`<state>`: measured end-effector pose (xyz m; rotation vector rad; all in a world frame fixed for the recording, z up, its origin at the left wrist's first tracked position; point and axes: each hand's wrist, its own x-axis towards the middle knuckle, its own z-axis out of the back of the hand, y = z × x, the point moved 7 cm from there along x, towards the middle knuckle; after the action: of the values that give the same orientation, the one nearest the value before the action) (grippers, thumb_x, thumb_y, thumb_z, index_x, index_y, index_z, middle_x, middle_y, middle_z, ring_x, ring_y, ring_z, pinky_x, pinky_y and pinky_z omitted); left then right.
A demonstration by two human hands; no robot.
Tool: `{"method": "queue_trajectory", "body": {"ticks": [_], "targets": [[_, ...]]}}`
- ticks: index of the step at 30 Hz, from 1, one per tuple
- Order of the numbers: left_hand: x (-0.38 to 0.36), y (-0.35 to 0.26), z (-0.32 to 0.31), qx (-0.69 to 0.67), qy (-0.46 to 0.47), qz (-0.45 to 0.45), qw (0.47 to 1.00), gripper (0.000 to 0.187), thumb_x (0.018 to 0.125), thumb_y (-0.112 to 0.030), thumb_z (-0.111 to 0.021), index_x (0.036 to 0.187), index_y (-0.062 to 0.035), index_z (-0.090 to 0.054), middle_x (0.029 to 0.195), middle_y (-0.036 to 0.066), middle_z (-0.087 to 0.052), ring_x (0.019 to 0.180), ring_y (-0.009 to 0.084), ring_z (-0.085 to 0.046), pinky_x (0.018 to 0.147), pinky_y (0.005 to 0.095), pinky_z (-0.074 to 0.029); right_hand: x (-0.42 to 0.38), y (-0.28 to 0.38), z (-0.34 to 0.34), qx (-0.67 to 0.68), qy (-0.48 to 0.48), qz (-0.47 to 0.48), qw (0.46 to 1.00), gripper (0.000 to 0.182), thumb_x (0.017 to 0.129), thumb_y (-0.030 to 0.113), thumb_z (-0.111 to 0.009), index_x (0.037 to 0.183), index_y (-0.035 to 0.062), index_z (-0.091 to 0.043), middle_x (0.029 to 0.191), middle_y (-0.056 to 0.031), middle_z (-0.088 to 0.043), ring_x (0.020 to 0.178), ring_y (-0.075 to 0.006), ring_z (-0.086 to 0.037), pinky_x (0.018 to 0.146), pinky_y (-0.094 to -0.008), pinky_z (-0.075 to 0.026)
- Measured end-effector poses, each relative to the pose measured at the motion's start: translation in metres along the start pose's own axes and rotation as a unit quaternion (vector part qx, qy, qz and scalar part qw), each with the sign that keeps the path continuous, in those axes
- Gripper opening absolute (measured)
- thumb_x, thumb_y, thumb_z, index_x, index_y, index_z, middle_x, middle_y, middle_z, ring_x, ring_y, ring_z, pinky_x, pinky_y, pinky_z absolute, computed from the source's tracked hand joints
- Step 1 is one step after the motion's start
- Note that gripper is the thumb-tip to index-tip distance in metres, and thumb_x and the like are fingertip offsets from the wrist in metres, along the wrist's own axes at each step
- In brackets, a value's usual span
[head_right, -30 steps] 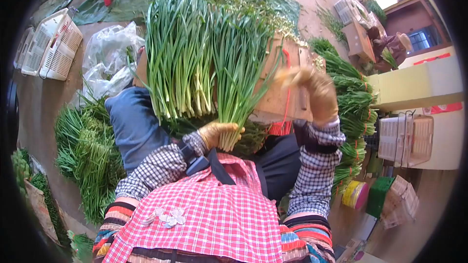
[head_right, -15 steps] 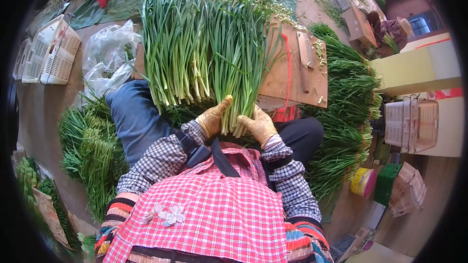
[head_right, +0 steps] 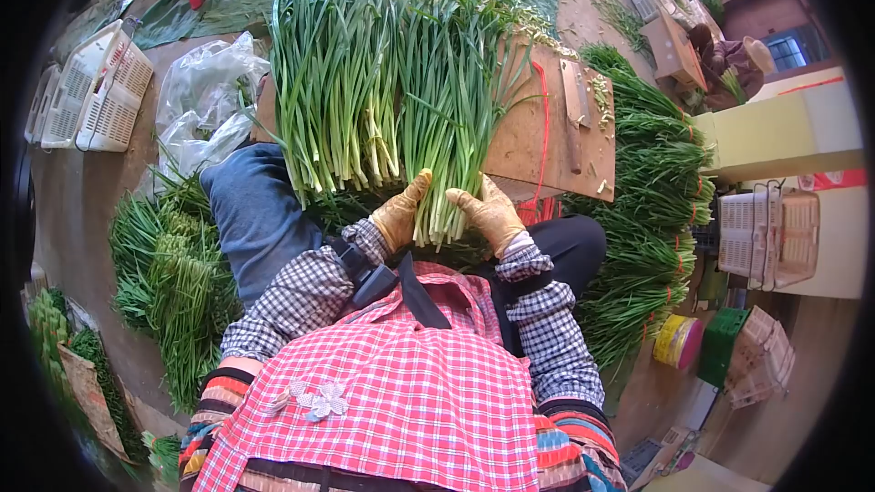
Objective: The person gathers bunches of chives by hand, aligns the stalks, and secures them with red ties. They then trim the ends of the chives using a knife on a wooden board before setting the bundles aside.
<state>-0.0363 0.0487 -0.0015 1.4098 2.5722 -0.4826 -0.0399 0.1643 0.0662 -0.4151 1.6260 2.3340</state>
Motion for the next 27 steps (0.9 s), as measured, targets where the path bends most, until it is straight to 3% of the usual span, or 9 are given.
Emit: {"method": "queue_trajectory", "body": {"ticks": [2, 6, 12, 15, 17, 19, 21, 25, 27], "targets": [[0.0, 0.002, 0.0, -0.013, 0.016, 0.014, 1.0, 0.065, 0.085, -0.057, -0.055, 0.123, -0.0038, -0.054, 0.111, 0.012, -0.064, 0.1, 0.025, -0.063, 0.089, 0.0387, -0.051, -0.007, 0.008, -0.004, -0.026, -0.023, -0.027, 0.999, 0.057, 0.082, 0.013, -0.069, 0.132, 0.0, -0.045, 0.114, -0.0108, -0.061, 0.099, -0.0198, -0.06, 0.088, -0.0309, -0.047], [0.001, 0.005, 0.001, -0.023, 0.029, 0.021, 0.999, 0.065, 0.086, -0.057, -0.055, 0.126, -0.0055, -0.051, 0.114, 0.012, -0.063, 0.1, 0.0261, -0.063, 0.085, 0.0431, -0.053, -0.002, -0.01, -0.01, 0.177, 0.039, -0.04, 0.983, 0.058, 0.081, 0.01, -0.07, 0.132, 0.0024, -0.044, 0.113, -0.0094, -0.061, 0.1, -0.0181, -0.059, 0.087, -0.0301, -0.048], [0.0, 0.008, 0.003, -0.009, 0.027, 0.066, 0.997, 0.068, 0.081, -0.057, -0.062, 0.124, -0.0049, -0.051, 0.11, 0.013, -0.064, 0.097, 0.0275, -0.063, 0.08, 0.0468, -0.054, 0.004, -0.016, -0.006, 0.207, 0.057, -0.054, 0.975, 0.06, 0.082, 0.027, -0.073, 0.13, 0.0033, -0.046, 0.115, -0.0078, -0.06, 0.102, -0.0181, -0.058, 0.086, -0.0312, -0.048], [0.0, 0.006, 0.006, 0.062, -0.011, 0.036, 0.997, 0.064, 0.081, -0.052, -0.065, 0.122, -0.0037, -0.052, 0.109, 0.013, -0.064, 0.095, 0.0277, -0.064, 0.08, 0.0457, -0.054, 0.02, -0.03, -0.012, 0.301, 0.025, -0.083, 0.95, 0.057, 0.082, 0.029, -0.073, 0.127, 0.0048, -0.049, 0.113, -0.0066, -0.061, 0.099, -0.0181, -0.058, 0.083, -0.0311, -0.048], [0.002, 0.004, 0.009, 0.17, -0.046, 0.016, 0.984, 0.046, 0.086, -0.035, -0.068, 0.115, -0.0016, -0.056, 0.101, 0.011, -0.066, 0.089, 0.0227, -0.066, 0.077, 0.0368, -0.054, 0.029, -0.024, -0.02, 0.342, 0.012, -0.067, 0.937, 0.054, 0.081, 0.026, -0.074, 0.125, 0.0054, -0.051, 0.111, -0.0066, -0.062, 0.096, -0.0178, -0.059, 0.082, -0.0316, -0.049], [0.0, -0.001, 0.008, 0.223, -0.071, -0.012, 0.972, 0.039, 0.087, -0.029, -0.066, 0.113, -0.0018, -0.058, 0.096, 0.01, -0.067, 0.085, 0.0206, -0.066, 0.075, 0.0338, -0.053, 0.034, -0.026, -0.028, 0.315, 0.014, -0.049, 0.948, 0.043, 0.08, 0.013, -0.073, 0.119, 0.0049, -0.055, 0.104, -0.0064, -0.064, 0.089, -0.0185, -0.061, 0.078, -0.0321, -0.051], [-0.011, -0.005, 0.002, 0.307, -0.066, 0.043, 0.949, 0.038, 0.088, -0.029, -0.066, 0.114, -0.0029, -0.057, 0.097, 0.009, -0.066, 0.085, 0.0204, -0.065, 0.075, 0.0332, -0.052, 0.025, -0.03, -0.027, 0.33, 0.048, -0.087, 0.939, 0.04, 0.081, 0.013, -0.072, 0.117, 0.0034, -0.057, 0.101, -0.0069, -0.065, 0.087, -0.019, -0.062, 0.078, -0.0325, -0.051], [-0.009, 0.001, 0.012, 0.086, -0.103, 0.04, 0.99, 0.043, 0.086, -0.034, -0.069, 0.114, -0.003, -0.057, 0.1, 0.012, -0.066, 0.089, 0.0242, -0.065, 0.079, 0.0408, -0.053, 0.019, -0.051, -0.025, 0.277, 0.068, -0.098, 0.953, 0.039, 0.084, 0.02, -0.07, 0.116, 0.002, -0.058, 0.103, -0.0082, -0.066, 0.089, -0.0191, -0.063, 0.078, -0.033, -0.051], [-0.007, 0.004, 0.015, 0.088, -0.114, 0.063, 0.988, 0.04, 0.086, -0.03, -0.068, 0.112, -0.0023, -0.057, 0.099, 0.012, -0.066, 0.088, 0.0249, -0.065, 0.077, 0.0419, -0.054, 0.021, -0.051, -0.034, 0.372, 0.044, -0.068, 0.925, 0.04, 0.083, 0.021, -0.071, 0.116, 0.0015, -0.057, 0.102, -0.0076, -0.066, 0.088, -0.0194, -0.062, 0.078, -0.0334, -0.051]]}}
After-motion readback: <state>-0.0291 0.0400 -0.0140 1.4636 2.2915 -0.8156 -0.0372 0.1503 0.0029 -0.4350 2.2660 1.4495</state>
